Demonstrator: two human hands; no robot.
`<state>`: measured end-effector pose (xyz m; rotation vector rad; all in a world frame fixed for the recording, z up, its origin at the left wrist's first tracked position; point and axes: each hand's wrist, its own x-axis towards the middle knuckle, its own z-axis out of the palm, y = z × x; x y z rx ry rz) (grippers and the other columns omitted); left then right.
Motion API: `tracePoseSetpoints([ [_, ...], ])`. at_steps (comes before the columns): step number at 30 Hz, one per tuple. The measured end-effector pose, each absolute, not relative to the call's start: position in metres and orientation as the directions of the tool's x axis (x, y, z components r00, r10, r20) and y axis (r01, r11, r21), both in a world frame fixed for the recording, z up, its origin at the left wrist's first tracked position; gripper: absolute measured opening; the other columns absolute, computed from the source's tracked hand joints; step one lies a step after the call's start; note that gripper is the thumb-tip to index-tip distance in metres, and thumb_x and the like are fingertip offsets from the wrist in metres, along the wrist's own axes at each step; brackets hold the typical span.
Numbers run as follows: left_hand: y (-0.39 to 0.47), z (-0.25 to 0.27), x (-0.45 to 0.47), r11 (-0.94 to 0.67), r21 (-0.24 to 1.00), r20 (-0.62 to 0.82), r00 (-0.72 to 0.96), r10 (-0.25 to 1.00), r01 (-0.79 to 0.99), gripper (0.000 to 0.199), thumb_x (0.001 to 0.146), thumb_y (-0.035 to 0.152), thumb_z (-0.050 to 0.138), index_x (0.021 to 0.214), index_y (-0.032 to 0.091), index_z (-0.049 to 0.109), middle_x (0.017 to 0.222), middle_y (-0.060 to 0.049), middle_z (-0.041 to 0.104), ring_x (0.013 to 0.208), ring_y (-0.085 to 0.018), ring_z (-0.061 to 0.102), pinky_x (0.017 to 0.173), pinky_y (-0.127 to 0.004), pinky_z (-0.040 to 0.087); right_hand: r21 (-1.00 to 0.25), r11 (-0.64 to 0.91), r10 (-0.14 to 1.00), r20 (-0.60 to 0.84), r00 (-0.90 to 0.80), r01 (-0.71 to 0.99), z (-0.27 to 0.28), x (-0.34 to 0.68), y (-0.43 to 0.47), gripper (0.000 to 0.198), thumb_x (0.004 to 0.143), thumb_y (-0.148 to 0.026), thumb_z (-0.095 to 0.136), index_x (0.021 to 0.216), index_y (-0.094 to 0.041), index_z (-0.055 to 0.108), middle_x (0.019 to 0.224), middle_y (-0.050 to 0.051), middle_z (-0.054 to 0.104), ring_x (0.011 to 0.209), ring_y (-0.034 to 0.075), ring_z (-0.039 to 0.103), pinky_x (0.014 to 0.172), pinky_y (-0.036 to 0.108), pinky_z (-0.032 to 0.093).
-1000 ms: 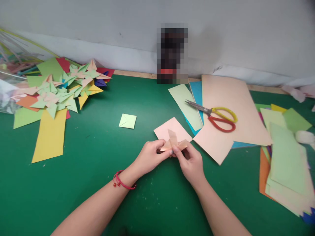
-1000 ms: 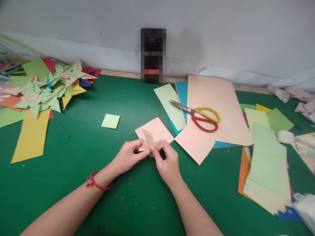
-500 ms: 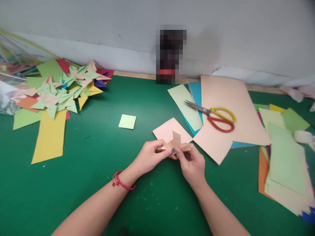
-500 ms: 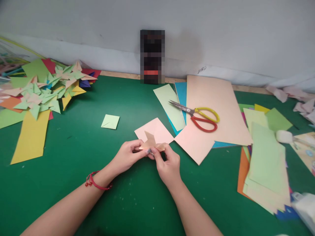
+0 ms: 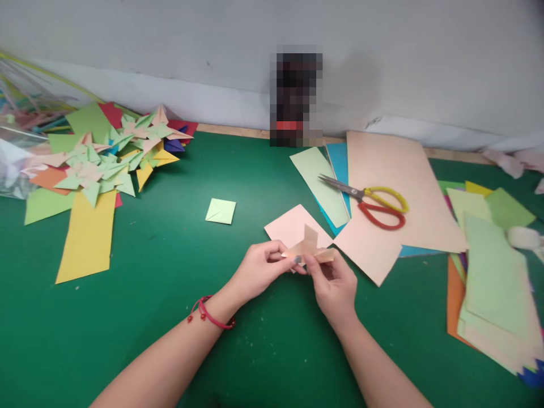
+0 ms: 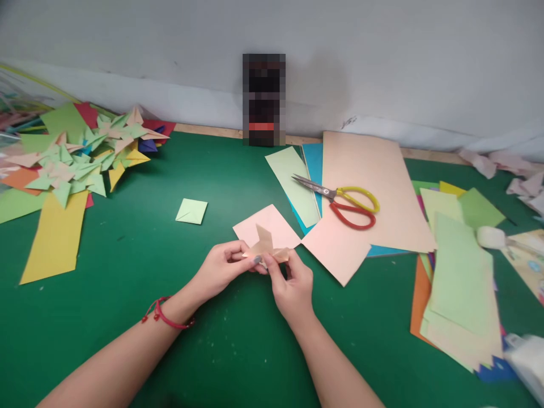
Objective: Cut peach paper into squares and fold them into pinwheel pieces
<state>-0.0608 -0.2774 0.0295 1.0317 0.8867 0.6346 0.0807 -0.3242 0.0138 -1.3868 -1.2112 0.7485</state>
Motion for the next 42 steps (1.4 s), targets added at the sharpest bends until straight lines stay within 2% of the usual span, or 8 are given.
tracePoseSetpoints([
  [12, -0.2751, 0.0303, -0.061, 0.412, 0.906, -0.32, 0.486, 0.814, -0.095, 0.021, 0.076, 0.032, 0.062, 0.073, 0.012, 0.057, 0.078, -0.009, 0.071, 0.075, -0.017, 0.067, 0.07, -0.026, 0.05, -0.955, 0.094, 0.917, 0.194, 0.35, 0.282, 0.0118, 0.0793, -0.3259, 0.008, 0.078, -0.018, 0.06, 0.072, -0.019, 0.055, 0.069, 0.0, 0.061, 0.061, 0.012, 0.057, 0.057, 0.023, 0.047],
  [25, -0.2751, 0.0297, -0.0605, 0.393, 0.914, -0.299, 0.489, 0.82, -0.101, 0.018, 0.078, 0.028, 0.06, 0.073, 0.012, 0.056, 0.075, -0.008, 0.071, 0.073, -0.016, 0.066, 0.068, -0.025, 0.05, -0.962, 0.113, 0.92, 0.195, 0.339, 0.247, 0.0167, 0.078, -0.3237, 0.012, 0.078, -0.018, 0.061, 0.069, -0.02, 0.053, 0.064, -0.002, 0.057, 0.061, 0.012, 0.055, 0.059, 0.025, 0.045],
  [31, -0.2749, 0.0299, -0.0613, 0.388, 0.917, -0.295, 0.495, 0.817, -0.095, 0.021, 0.08, 0.031, 0.058, 0.073, 0.012, 0.055, 0.073, -0.007, 0.071, 0.072, -0.016, 0.066, 0.068, -0.025, 0.05, -0.974, 0.067, 0.923, 0.142, 0.357, 0.215, 0.0154, 0.0783, -0.3239, 0.011, 0.078, -0.02, 0.061, 0.07, -0.019, 0.053, 0.064, -0.002, 0.057, 0.058, 0.011, 0.055, 0.056, 0.023, 0.045],
  [37, -0.2742, 0.0297, -0.06, 0.375, 0.924, -0.289, 0.5, 0.816, -0.078, 0.028, 0.085, 0.036, 0.048, 0.073, 0.012, 0.054, 0.073, -0.009, 0.07, 0.073, -0.017, 0.066, 0.067, -0.026, 0.05, -0.985, -0.006, 0.92, 0.062, 0.388, 0.171, 0.0144, 0.0784, -0.3232, 0.015, 0.077, -0.025, 0.062, 0.069, -0.018, 0.053, 0.057, -0.003, 0.054, 0.052, 0.011, 0.053, 0.05, 0.022, 0.045],
  [42, -0.2758, 0.0285, -0.0598, 0.364, 0.929, -0.283, 0.504, 0.816, -0.066, 0.03, 0.087, 0.038, 0.045, 0.075, 0.012, 0.055, 0.07, -0.009, 0.07, 0.068, -0.018, 0.067, 0.066, -0.028, 0.05, -0.989, -0.01, 0.927, 0.047, 0.373, 0.15, 0.0159, 0.079, -0.323, 0.014, 0.076, -0.025, 0.063, 0.068, -0.018, 0.053, 0.056, -0.004, 0.053, 0.05, 0.01, 0.052, 0.049, 0.022, 0.044],
])
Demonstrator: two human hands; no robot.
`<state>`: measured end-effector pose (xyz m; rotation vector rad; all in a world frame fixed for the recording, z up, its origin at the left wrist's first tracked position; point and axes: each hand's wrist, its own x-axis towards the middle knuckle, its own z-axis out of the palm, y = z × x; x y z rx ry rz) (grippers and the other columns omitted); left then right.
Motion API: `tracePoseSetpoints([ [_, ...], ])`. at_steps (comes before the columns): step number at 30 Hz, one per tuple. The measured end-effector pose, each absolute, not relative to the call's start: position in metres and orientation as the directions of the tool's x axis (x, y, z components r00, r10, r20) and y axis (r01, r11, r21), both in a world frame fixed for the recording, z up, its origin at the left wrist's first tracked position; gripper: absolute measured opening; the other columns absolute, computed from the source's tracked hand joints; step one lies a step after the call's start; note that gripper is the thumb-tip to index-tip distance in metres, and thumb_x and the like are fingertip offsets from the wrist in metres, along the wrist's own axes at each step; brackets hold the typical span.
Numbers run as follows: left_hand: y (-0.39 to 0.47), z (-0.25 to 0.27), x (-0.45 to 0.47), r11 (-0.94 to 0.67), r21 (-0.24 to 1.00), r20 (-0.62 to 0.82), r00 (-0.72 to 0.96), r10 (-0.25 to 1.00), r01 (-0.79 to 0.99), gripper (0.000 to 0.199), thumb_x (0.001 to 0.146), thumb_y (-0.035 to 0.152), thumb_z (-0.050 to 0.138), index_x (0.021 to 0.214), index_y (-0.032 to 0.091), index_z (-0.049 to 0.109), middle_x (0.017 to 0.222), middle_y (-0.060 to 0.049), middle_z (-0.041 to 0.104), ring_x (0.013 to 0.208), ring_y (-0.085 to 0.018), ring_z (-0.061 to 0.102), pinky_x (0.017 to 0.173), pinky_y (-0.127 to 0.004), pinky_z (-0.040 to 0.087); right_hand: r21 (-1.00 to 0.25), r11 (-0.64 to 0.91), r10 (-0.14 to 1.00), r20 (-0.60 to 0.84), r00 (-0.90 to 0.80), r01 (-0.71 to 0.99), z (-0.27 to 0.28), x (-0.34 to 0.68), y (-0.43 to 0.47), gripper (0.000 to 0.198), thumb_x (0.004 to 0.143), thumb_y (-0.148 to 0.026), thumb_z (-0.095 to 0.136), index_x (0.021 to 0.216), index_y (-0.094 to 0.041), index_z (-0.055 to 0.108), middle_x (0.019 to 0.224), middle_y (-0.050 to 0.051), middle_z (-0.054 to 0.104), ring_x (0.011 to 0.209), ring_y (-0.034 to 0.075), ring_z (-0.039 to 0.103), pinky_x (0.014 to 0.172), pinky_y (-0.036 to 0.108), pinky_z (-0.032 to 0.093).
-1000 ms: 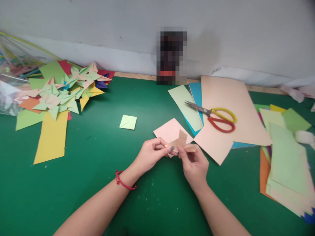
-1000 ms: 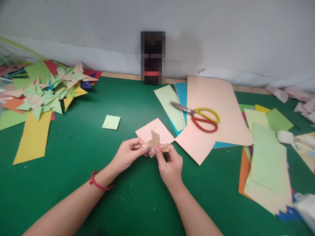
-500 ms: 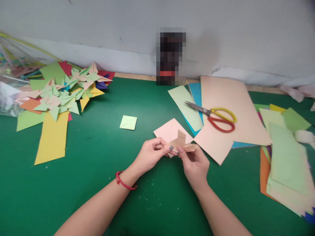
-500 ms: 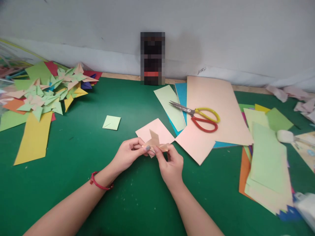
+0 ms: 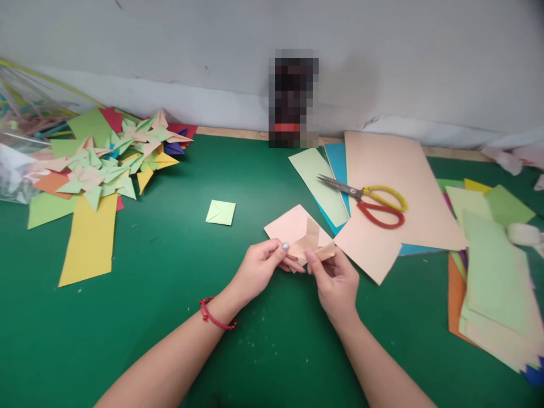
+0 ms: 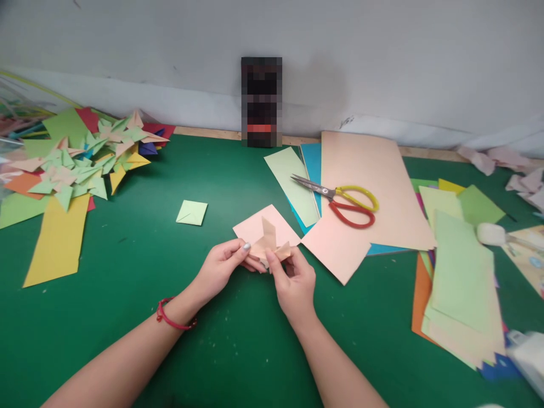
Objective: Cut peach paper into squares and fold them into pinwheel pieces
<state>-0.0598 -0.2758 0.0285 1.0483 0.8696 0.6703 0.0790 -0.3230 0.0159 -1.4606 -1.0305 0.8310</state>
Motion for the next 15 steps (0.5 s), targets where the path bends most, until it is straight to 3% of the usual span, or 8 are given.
tracePoseSetpoints([
  [8, -0.2764, 0.0303, -0.0608, 0.313, 0.95, -0.267, 0.484, 0.834, -0.015, 0.033, 0.087, 0.04, 0.043, 0.068, 0.014, 0.053, 0.055, -0.003, 0.066, 0.058, -0.016, 0.065, 0.069, -0.027, 0.048, -0.994, -0.026, 0.935, 0.014, 0.354, 0.107, 0.0201, 0.0794, -0.3212, 0.018, 0.077, -0.025, 0.062, 0.065, -0.018, 0.051, 0.053, -0.005, 0.05, 0.049, 0.009, 0.05, 0.049, 0.021, 0.042],
  [12, -0.2758, 0.0304, -0.061, 0.348, 0.934, -0.265, 0.497, 0.826, -0.079, 0.036, 0.089, 0.041, 0.036, 0.076, 0.013, 0.054, 0.067, -0.007, 0.068, 0.065, -0.017, 0.065, 0.065, -0.028, 0.05, -0.994, -0.025, 0.928, 0.016, 0.372, 0.106, 0.0214, 0.0807, -0.3207, 0.02, 0.078, -0.025, 0.061, 0.063, -0.018, 0.049, 0.053, -0.005, 0.049, 0.049, 0.008, 0.049, 0.048, 0.02, 0.041],
  [15, -0.2761, 0.0304, -0.0614, 0.321, 0.946, -0.256, 0.524, 0.813, -0.036, 0.029, 0.084, 0.04, 0.048, 0.081, 0.012, 0.055, 0.079, -0.009, 0.068, 0.073, -0.016, 0.065, 0.067, -0.026, 0.05, -0.993, -0.028, 0.941, 0.013, 0.339, 0.116, 0.019, 0.0815, -0.3221, 0.019, 0.078, -0.026, 0.061, 0.064, -0.018, 0.049, 0.054, -0.005, 0.049, 0.049, 0.009, 0.048, 0.047, 0.021, 0.04],
])
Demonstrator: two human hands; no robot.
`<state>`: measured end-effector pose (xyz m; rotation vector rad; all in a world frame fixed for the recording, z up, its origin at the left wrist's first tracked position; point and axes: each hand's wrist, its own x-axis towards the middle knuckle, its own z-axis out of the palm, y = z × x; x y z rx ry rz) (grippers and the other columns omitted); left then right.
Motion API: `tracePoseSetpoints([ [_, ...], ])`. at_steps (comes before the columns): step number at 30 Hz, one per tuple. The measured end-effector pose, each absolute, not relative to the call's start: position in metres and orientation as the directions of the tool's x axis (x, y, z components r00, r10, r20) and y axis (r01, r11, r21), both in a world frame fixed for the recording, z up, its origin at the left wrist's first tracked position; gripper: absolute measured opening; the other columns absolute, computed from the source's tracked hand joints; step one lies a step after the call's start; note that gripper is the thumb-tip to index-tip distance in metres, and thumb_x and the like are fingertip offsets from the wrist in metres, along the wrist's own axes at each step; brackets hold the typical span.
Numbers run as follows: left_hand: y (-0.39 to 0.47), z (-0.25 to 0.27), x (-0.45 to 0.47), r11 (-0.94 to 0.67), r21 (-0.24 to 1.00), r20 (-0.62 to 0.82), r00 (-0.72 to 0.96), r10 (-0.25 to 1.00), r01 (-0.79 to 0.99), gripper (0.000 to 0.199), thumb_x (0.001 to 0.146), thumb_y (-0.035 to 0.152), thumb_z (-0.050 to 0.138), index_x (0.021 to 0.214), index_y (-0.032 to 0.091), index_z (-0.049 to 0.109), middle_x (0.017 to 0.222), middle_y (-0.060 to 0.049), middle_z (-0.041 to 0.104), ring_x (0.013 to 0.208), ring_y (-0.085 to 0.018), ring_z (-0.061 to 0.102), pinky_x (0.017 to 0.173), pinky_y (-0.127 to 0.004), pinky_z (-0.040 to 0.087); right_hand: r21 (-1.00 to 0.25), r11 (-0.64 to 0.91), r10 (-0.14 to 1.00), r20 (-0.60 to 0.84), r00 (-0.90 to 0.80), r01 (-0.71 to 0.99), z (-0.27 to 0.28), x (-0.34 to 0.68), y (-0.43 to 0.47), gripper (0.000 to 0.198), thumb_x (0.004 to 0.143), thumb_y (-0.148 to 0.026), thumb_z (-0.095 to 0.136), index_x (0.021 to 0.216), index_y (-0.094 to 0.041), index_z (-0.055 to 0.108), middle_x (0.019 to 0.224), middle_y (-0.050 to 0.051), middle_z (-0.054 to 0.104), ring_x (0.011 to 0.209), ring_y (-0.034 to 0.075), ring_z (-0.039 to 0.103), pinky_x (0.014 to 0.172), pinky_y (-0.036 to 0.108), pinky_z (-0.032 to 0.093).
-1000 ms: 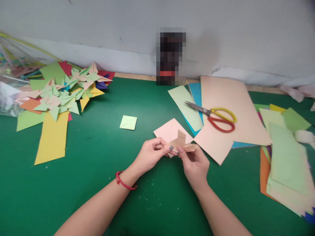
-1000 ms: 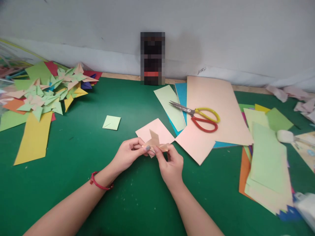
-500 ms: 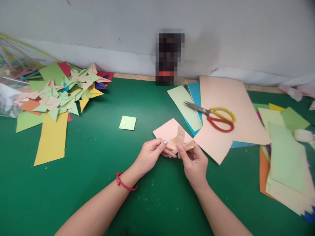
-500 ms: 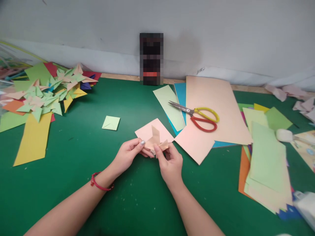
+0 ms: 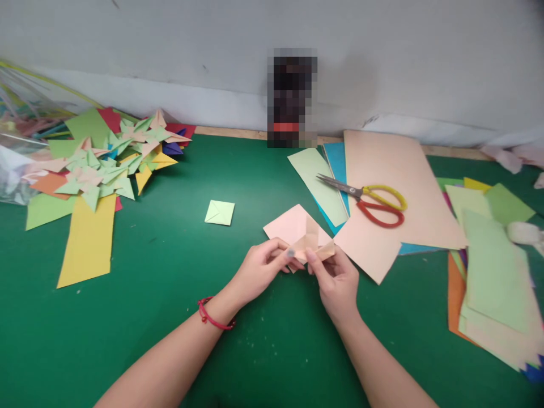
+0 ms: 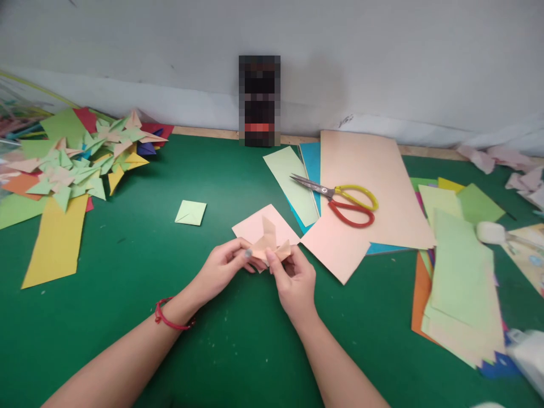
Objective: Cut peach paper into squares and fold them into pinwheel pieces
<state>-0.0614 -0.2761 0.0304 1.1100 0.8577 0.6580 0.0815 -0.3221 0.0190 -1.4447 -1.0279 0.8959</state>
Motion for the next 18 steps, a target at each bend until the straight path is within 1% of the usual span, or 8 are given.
tracePoseSetpoints([
  [2, -0.2765, 0.0299, -0.0616, 0.317, 0.948, -0.271, 0.515, 0.813, -0.001, 0.023, 0.079, 0.036, 0.058, 0.078, 0.013, 0.054, 0.079, -0.008, 0.068, 0.075, -0.016, 0.065, 0.067, -0.025, 0.05, -0.991, -0.025, 0.952, 0.017, 0.305, 0.133, 0.0169, 0.0815, -0.3231, 0.019, 0.078, -0.026, 0.061, 0.065, -0.018, 0.05, 0.054, -0.004, 0.05, 0.049, 0.009, 0.049, 0.047, 0.021, 0.04],
  [4, -0.2768, 0.0292, -0.0617, 0.338, 0.941, -0.292, 0.504, 0.813, 0.0, 0.021, 0.078, 0.033, 0.059, 0.075, 0.013, 0.053, 0.077, -0.007, 0.068, 0.075, -0.017, 0.065, 0.065, -0.025, 0.05, -0.989, -0.014, 0.956, 0.03, 0.292, 0.147, 0.0156, 0.0811, -0.3236, 0.019, 0.078, -0.026, 0.061, 0.064, -0.018, 0.05, 0.055, -0.004, 0.051, 0.05, 0.01, 0.05, 0.047, 0.022, 0.041],
  [8, -0.2762, 0.0286, -0.0617, 0.353, 0.935, -0.291, 0.517, 0.805, -0.022, 0.021, 0.08, 0.033, 0.057, 0.074, 0.013, 0.053, 0.076, -0.008, 0.069, 0.074, -0.017, 0.066, 0.065, -0.026, 0.05, -0.988, 0.003, 0.952, 0.049, 0.302, 0.151, 0.0155, 0.08, -0.3237, 0.017, 0.078, -0.025, 0.061, 0.065, -0.019, 0.051, 0.057, -0.003, 0.054, 0.052, 0.01, 0.052, 0.049, 0.022, 0.043],
  [13, -0.2751, 0.0279, -0.0608, 0.352, 0.935, -0.272, 0.535, 0.8, -0.052, 0.028, 0.088, 0.035, 0.043, 0.073, 0.013, 0.052, 0.07, -0.007, 0.068, 0.07, -0.016, 0.066, 0.064, -0.026, 0.051, -0.982, 0.0, 0.953, 0.057, 0.299, 0.188, 0.0166, 0.0795, -0.3245, 0.019, 0.078, -0.023, 0.061, 0.064, -0.019, 0.049, 0.055, -0.004, 0.052, 0.051, 0.009, 0.05, 0.049, 0.021, 0.041],
  [18, -0.2762, 0.026, -0.0609, 0.324, 0.945, -0.253, 0.531, 0.809, -0.043, 0.027, 0.088, 0.035, 0.044, 0.075, 0.013, 0.053, 0.072, -0.007, 0.068, 0.071, -0.016, 0.066, 0.064, -0.025, 0.051, -0.985, -0.003, 0.952, 0.05, 0.302, 0.172, 0.0158, 0.0798, -0.3246, 0.017, 0.078, -0.022, 0.061, 0.066, -0.019, 0.05, 0.056, -0.004, 0.052, 0.051, 0.009, 0.05, 0.049, 0.021, 0.041],
])
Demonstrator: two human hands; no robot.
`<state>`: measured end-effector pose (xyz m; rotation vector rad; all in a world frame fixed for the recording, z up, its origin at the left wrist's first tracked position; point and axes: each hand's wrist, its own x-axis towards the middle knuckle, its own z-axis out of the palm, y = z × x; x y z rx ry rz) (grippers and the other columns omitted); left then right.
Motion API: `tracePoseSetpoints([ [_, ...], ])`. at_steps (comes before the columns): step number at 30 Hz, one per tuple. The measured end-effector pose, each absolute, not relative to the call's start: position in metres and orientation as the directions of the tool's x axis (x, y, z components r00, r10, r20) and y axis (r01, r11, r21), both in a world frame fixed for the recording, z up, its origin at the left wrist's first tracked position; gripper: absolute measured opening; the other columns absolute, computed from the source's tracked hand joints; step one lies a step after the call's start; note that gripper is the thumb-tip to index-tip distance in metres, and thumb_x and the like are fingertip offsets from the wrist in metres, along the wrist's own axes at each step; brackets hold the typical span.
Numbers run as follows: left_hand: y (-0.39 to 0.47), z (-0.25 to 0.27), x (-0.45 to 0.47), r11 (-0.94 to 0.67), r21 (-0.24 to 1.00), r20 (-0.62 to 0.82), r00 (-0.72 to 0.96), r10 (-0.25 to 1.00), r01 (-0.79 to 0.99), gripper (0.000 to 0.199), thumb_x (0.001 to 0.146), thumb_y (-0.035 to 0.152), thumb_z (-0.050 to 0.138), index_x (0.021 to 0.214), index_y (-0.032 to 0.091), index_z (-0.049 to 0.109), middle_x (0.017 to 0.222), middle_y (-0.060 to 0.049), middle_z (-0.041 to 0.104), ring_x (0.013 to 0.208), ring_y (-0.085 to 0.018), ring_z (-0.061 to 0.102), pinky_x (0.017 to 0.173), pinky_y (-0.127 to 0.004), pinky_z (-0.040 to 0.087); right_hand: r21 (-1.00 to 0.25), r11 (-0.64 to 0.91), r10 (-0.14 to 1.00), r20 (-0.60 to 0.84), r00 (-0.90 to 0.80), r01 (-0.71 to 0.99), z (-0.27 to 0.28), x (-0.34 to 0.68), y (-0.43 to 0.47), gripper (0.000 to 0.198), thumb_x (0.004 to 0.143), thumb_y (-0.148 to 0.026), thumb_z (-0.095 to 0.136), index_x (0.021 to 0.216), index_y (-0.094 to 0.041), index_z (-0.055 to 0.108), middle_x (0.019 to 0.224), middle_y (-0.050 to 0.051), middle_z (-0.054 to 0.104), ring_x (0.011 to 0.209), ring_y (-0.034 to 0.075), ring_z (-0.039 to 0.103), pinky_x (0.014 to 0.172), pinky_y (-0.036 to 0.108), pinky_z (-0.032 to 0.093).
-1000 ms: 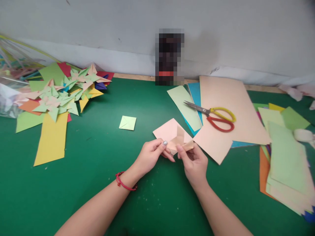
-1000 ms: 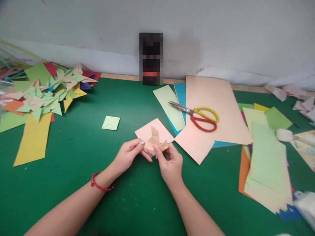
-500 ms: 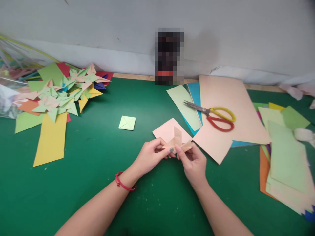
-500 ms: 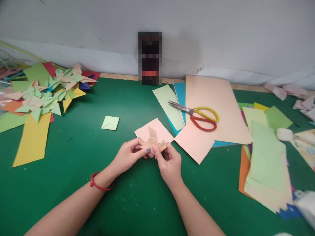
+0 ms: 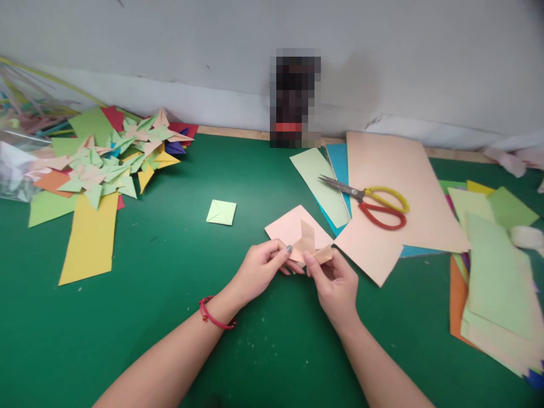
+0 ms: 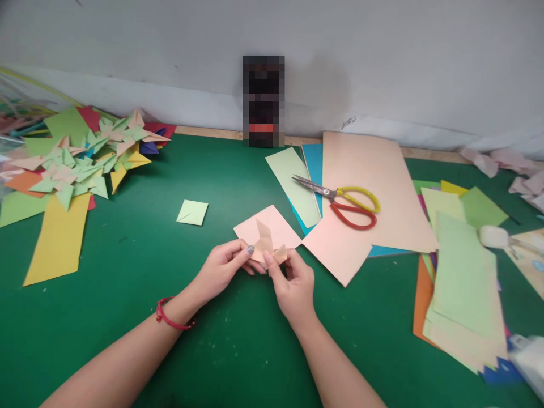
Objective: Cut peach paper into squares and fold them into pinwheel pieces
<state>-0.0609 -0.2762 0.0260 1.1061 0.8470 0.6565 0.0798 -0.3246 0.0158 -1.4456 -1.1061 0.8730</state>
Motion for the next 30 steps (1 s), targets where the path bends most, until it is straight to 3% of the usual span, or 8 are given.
tracePoseSetpoints([
  [13, -0.2746, 0.0313, -0.0632, 0.307, 0.952, -0.257, 0.545, 0.798, -0.002, 0.018, 0.08, 0.029, 0.058, 0.077, 0.011, 0.058, 0.074, -0.005, 0.066, 0.071, -0.013, 0.063, 0.065, -0.021, 0.048, -0.982, 0.116, 0.965, 0.147, 0.217, 0.147, 0.0181, 0.0802, -0.3251, 0.016, 0.079, -0.013, 0.058, 0.066, -0.019, 0.051, 0.062, -0.003, 0.053, 0.058, 0.01, 0.052, 0.056, 0.022, 0.042],
  [30, -0.2779, 0.0256, -0.0621, 0.369, 0.928, -0.295, 0.496, 0.816, -0.055, 0.019, 0.075, 0.028, 0.063, 0.07, 0.012, 0.055, 0.073, -0.007, 0.069, 0.071, -0.015, 0.066, 0.064, -0.022, 0.049, -0.981, 0.087, 0.953, 0.132, 0.274, 0.172, 0.0186, 0.078, -0.325, 0.016, 0.079, -0.016, 0.059, 0.066, -0.019, 0.05, 0.061, -0.003, 0.052, 0.056, 0.01, 0.051, 0.054, 0.022, 0.042],
])
